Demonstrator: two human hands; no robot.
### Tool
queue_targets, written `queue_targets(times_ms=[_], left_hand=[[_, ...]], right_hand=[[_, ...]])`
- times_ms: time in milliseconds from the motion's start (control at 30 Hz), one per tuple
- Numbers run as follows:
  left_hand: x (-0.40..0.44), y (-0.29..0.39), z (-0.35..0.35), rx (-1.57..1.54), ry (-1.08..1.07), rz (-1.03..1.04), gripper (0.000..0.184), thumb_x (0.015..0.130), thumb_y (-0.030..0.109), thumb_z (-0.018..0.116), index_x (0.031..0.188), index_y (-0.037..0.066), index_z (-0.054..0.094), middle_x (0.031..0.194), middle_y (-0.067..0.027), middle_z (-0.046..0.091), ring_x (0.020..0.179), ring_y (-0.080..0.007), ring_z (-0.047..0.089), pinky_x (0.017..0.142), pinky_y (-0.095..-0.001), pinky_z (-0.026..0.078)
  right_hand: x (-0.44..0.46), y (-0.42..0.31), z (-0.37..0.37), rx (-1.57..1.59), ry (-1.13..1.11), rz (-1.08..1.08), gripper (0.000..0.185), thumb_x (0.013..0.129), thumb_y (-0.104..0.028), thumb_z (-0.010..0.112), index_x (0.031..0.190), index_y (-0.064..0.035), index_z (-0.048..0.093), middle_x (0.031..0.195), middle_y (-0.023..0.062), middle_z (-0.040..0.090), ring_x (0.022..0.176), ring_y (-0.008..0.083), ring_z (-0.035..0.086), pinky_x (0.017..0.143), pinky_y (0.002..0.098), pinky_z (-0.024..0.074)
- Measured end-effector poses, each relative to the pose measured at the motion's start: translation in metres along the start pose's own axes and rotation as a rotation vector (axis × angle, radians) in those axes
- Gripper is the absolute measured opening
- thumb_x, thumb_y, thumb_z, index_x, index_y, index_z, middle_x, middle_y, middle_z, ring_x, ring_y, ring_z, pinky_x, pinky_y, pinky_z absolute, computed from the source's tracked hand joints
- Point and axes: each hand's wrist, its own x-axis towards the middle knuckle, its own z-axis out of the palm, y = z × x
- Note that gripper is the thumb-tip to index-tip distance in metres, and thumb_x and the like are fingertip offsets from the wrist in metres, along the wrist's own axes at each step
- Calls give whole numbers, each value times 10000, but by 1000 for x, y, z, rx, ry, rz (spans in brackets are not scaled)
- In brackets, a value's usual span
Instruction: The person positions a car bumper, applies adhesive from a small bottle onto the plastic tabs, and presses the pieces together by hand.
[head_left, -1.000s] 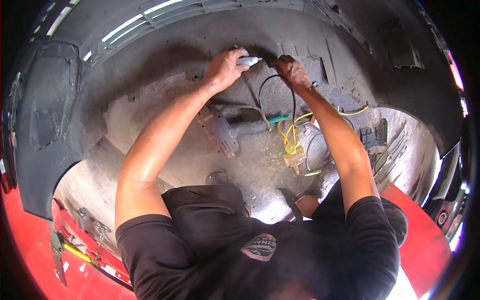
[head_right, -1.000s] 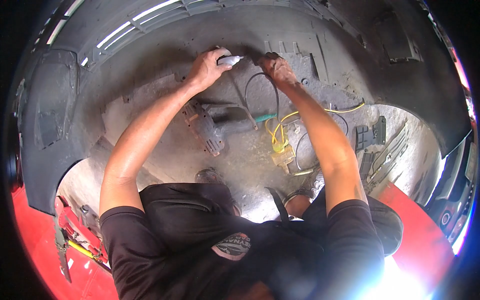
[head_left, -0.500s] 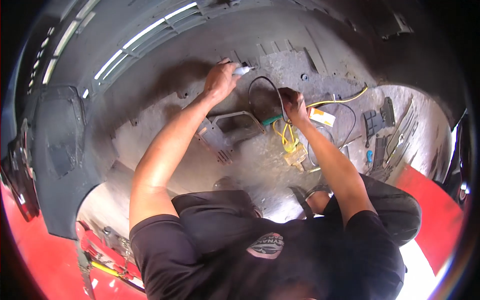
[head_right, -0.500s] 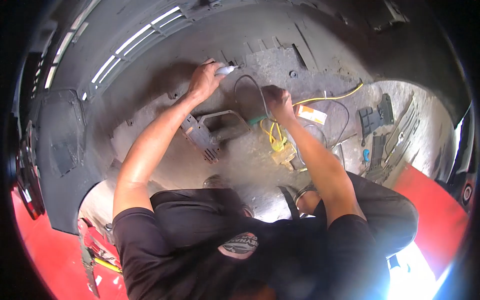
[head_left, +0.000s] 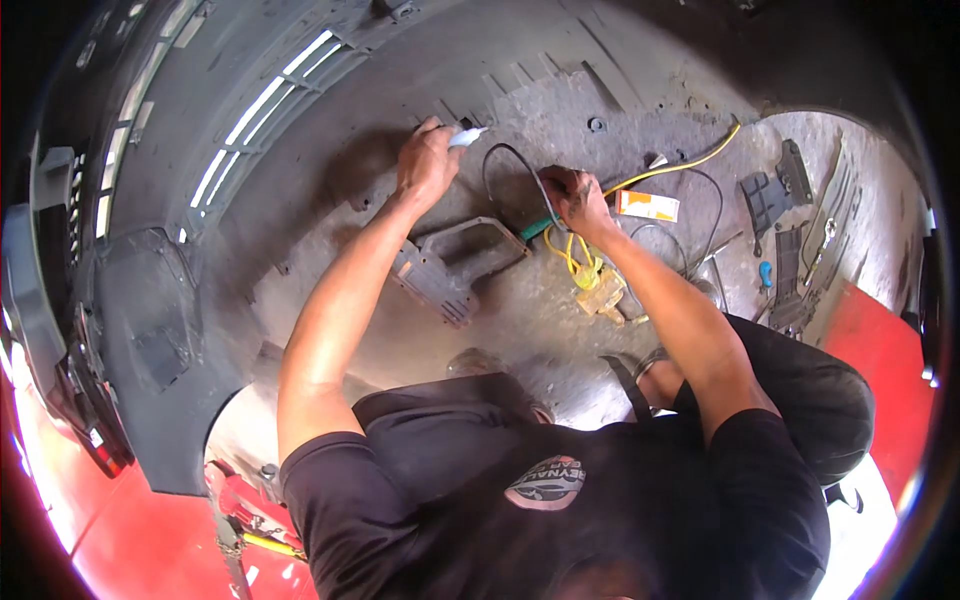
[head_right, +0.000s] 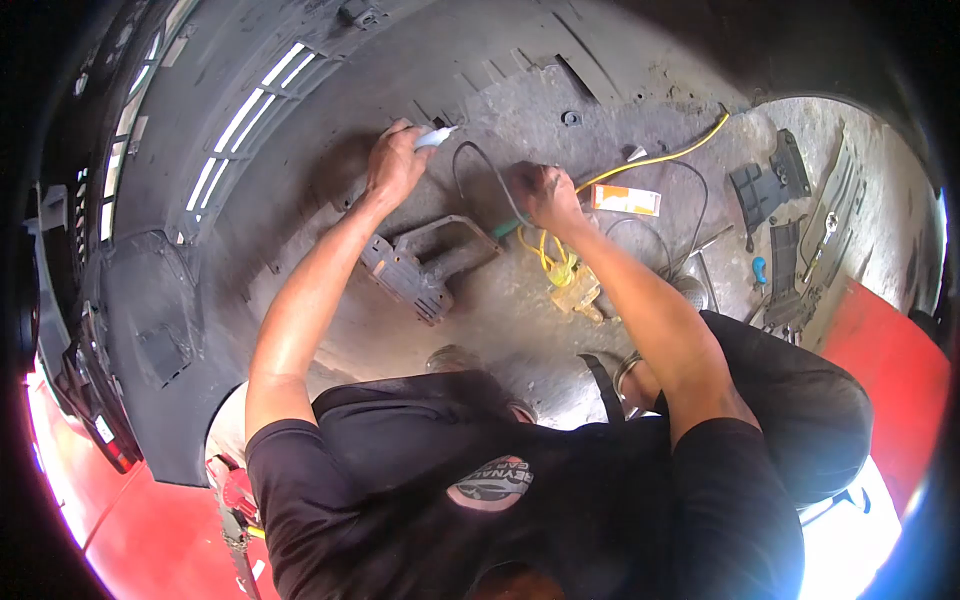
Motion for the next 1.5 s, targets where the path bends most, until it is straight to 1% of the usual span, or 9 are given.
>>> queue_targets(times_ms=[200,300,400,500,633,700,900,1200,1500], left_hand=[[3,3,3,27,2,-15,211,824,113,748,1004,9,711,1040,-183,637,1011,-394,629,862,-478,513],[5,0,5,31,26,18,211,817,118,753,990,7,708,1034,-183,635,1009,-399,627,860,-482,512],[5,0,5,40,29,34,209,817,116,752,990,7,710,1030,-184,635,1003,-400,628,858,-484,512],[5,7,-1,41,11,11,208,821,110,746,1000,9,715,1029,-182,638,999,-396,629,855,-483,513],[5,9,-3,85,-21,3,270,846,130,750,1093,23,736,1061,-175,652,996,-381,642,863,-455,514],[5,11,-4,89,-27,10,275,845,125,749,1098,16,734,1059,-176,653,996,-381,643,865,-456,513],[5,13,-6,81,-32,10,285,845,120,748,1102,-2,728,1055,-182,652,998,-380,643,863,-458,512],[6,14,-6,103,-41,20,279,849,123,746,1096,-5,726,1054,-186,649,998,-383,641,862,-464,512],[7,13,-5,101,-36,18,282,845,121,749,1098,-3,725,1052,-184,648,1000,-380,641,866,-463,513]], right_hand=[[-4,27,14,-40,-60,-37,334,888,-208,631,1202,-99,668,1079,181,693,958,403,648,887,473,515],[-3,36,22,-62,-112,3,396,875,-192,635,1259,-96,642,1092,177,675,969,390,626,920,460,500],[-4,30,19,-158,-60,-75,381,872,-179,642,1243,-95,664,1099,176,698,982,399,650,913,457,515],[-1,3,0,-39,-74,18,329,875,-170,644,1191,-94,696,1086,175,719,981,399,678,888,453,536],[-1,-4,-2,-9,-37,25,275,885,-175,638,1135,-94,718,1053,174,728,957,396,695,856,453,553],[-1,-5,-2,-12,-28,14,268,883,-174,638,1125,-93,720,1040,177,728,942,400,695,847,456,554],[-1,-4,-1,-12,-11,-25,258,876,-176,641,1105,-91,724,1030,181,730,931,404,694,843,462,551],[-1,-9,-3,-8,-1,15,241,883,-179,636,1079,-73,728,976,199,726,904,414,692,831,470,549],[-1,-6,-2,-18,-3,8,257,891,-204,638,1103,-87,724,977,198,724,907,413,691,829,476,548]])
